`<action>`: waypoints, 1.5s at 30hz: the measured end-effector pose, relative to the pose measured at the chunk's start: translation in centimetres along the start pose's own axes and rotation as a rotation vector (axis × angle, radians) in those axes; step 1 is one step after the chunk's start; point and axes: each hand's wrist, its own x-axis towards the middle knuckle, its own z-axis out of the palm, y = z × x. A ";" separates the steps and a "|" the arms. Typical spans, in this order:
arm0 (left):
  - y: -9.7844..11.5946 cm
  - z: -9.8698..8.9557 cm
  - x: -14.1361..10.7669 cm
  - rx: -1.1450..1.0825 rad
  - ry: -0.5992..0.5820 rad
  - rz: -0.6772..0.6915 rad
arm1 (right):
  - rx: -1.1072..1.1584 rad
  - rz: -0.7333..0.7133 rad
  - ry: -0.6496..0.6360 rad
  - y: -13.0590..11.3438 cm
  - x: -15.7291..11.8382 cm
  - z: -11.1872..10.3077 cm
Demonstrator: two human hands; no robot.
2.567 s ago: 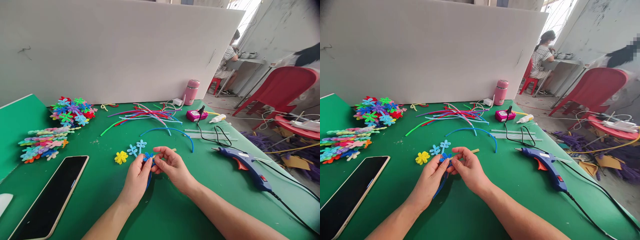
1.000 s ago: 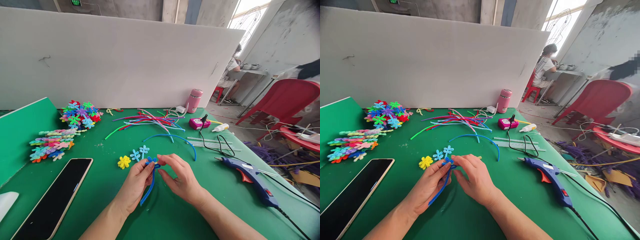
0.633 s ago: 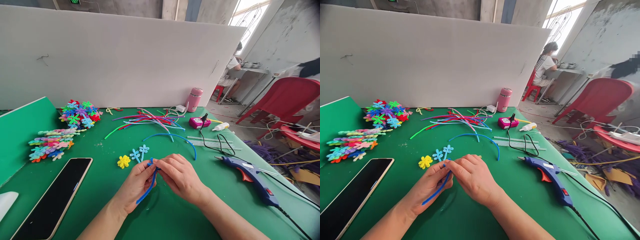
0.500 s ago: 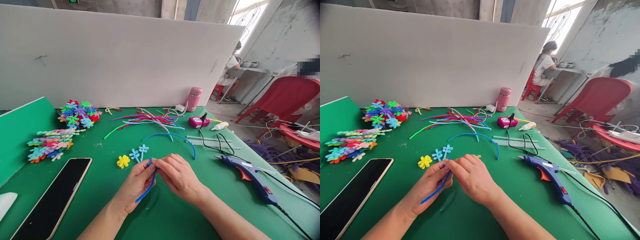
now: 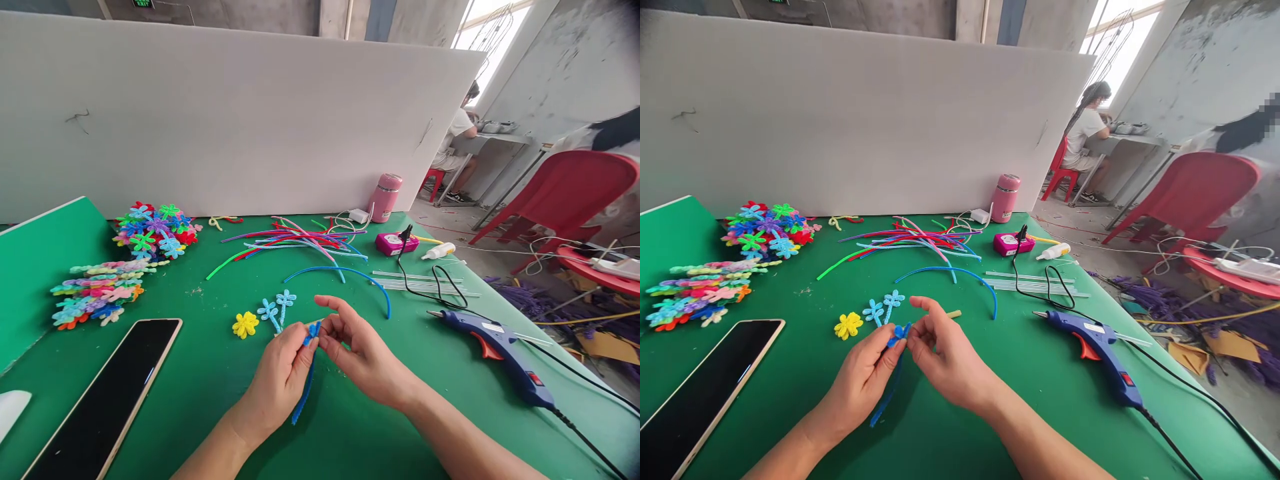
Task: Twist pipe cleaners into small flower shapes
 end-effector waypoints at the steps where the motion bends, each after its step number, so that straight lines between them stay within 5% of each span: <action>1: -0.1 0.0 -0.1 0.068 -0.018 0.065 | 0.119 0.077 -0.020 0.0 0.1 -0.2; 5: -0.8 0.1 -0.5 0.306 -0.088 0.265 | 0.454 0.382 -0.117 -0.2 0.4 -0.9; 8: -0.7 0.2 -0.6 0.326 -0.062 0.296 | 0.521 0.460 -0.144 -0.4 0.4 -1.0; 11: -0.5 0.3 -0.4 0.146 -0.011 0.125 | 0.393 0.303 -0.074 -0.3 0.3 -0.5; 17: -0.7 0.6 0.4 -0.558 0.045 -0.399 | -0.298 -0.244 0.081 0.4 -0.1 0.0; 21: -0.6 0.6 0.5 -0.837 -0.011 -0.549 | -0.636 -0.463 0.063 0.5 0.0 -0.4; 25: -0.4 0.6 0.5 -0.864 -0.038 -0.578 | -0.758 -0.519 0.049 0.6 0.1 -0.4; 28: -0.5 0.7 0.3 -0.710 -0.010 -0.475 | -0.579 -0.411 0.077 0.5 0.0 -0.1; 33: -0.1 0.6 -0.1 -0.216 0.007 -0.208 | 0.107 0.055 0.032 0.1 0.1 0.3; 37: 0.2 0.5 -0.1 -0.037 0.003 -0.019 | 0.451 0.345 -0.015 -0.3 0.5 0.0; 41: -0.1 0.5 0.2 -0.107 -0.007 -0.127 | 0.477 0.425 0.037 -0.4 0.7 -0.1; 45: -0.6 0.8 0.2 -0.407 0.016 -0.319 | 0.448 0.392 0.059 -0.2 0.7 0.0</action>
